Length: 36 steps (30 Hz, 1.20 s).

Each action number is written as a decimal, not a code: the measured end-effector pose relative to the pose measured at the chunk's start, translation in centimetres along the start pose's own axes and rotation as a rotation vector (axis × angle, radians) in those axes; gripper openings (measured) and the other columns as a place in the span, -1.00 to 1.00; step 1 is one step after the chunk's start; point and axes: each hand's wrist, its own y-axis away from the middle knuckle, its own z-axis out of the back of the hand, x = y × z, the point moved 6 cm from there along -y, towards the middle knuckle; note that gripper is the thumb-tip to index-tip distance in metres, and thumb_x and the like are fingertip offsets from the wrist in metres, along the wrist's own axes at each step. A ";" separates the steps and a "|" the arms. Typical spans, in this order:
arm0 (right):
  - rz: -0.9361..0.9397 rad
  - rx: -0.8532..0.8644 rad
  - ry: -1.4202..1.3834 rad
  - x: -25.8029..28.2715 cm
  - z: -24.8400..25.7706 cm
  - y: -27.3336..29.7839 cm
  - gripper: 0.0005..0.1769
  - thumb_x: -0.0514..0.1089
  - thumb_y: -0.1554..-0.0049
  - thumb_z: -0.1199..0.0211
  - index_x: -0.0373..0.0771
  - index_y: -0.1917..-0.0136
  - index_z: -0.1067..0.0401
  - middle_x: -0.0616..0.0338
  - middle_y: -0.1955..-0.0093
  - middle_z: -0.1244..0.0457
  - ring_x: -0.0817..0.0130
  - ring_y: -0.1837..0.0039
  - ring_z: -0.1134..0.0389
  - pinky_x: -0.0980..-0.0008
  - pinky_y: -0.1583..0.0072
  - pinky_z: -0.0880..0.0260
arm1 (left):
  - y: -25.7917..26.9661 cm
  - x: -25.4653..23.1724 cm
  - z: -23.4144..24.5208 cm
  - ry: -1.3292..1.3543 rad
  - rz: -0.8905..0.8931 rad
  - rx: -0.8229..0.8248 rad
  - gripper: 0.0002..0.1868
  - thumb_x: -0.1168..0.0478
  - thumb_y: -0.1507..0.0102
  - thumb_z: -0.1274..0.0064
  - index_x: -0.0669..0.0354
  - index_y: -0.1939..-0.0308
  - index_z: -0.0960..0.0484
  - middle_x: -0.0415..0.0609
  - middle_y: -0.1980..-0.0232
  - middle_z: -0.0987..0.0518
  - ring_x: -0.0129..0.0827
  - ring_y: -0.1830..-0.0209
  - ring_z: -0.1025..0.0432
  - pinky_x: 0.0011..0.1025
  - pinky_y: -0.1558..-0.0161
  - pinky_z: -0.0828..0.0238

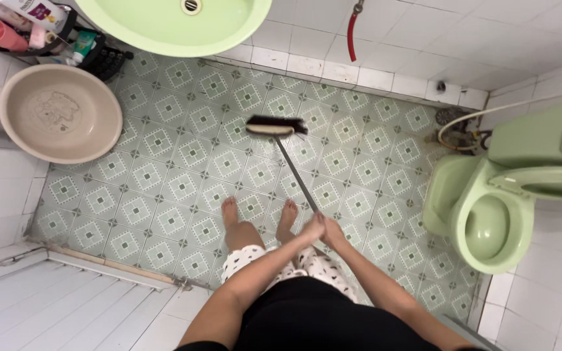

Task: The person sprays cleaning liquid from a bottle onto the handle of a brush, scrubs the bathroom floor tiles with the brush, and then rinses the floor using a handheld shower head.

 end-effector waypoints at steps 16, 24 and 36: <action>-0.301 0.386 0.080 7.9 -7.2 1.6 0.20 0.04 0.08 -0.48 0.00 -0.64 0.16 -0.09 -0.30 -0.27 0.02 -0.28 -0.34 0.23 -0.30 -0.40 | 5.3 5.6 6.4 -0.199 -0.021 0.279 -0.40 -0.08 -0.38 0.18 0.45 -0.14 -0.55 0.42 -0.07 -0.58 0.11 -0.11 -0.52 -0.09 -0.13 -0.44; 0.432 -0.291 0.214 20.1 -9.4 -11.5 -0.29 -0.08 -0.22 -0.05 -0.13 -0.61 -0.05 -0.15 -0.28 -0.28 -0.15 -0.39 -0.29 -0.06 -0.42 -0.19 | 3.7 11.4 22.3 -0.007 0.108 -0.039 -0.09 -0.43 -0.41 0.41 0.39 -0.08 -0.67 0.47 -0.02 -0.61 0.23 -0.17 -0.49 -0.07 -0.19 -0.42; -0.195 0.066 0.128 28.8 -14.2 -20.8 -0.20 -0.24 -0.12 -0.10 -0.11 -0.61 -0.04 -0.31 0.07 -0.37 -0.23 -0.01 -0.43 -0.11 -0.07 -0.43 | 4.0 19.2 45.2 -0.131 0.028 -0.318 -0.55 -0.05 -0.29 0.18 0.04 -0.06 -0.68 0.15 -0.14 -0.63 0.07 -0.20 -0.49 -0.12 -0.23 -0.39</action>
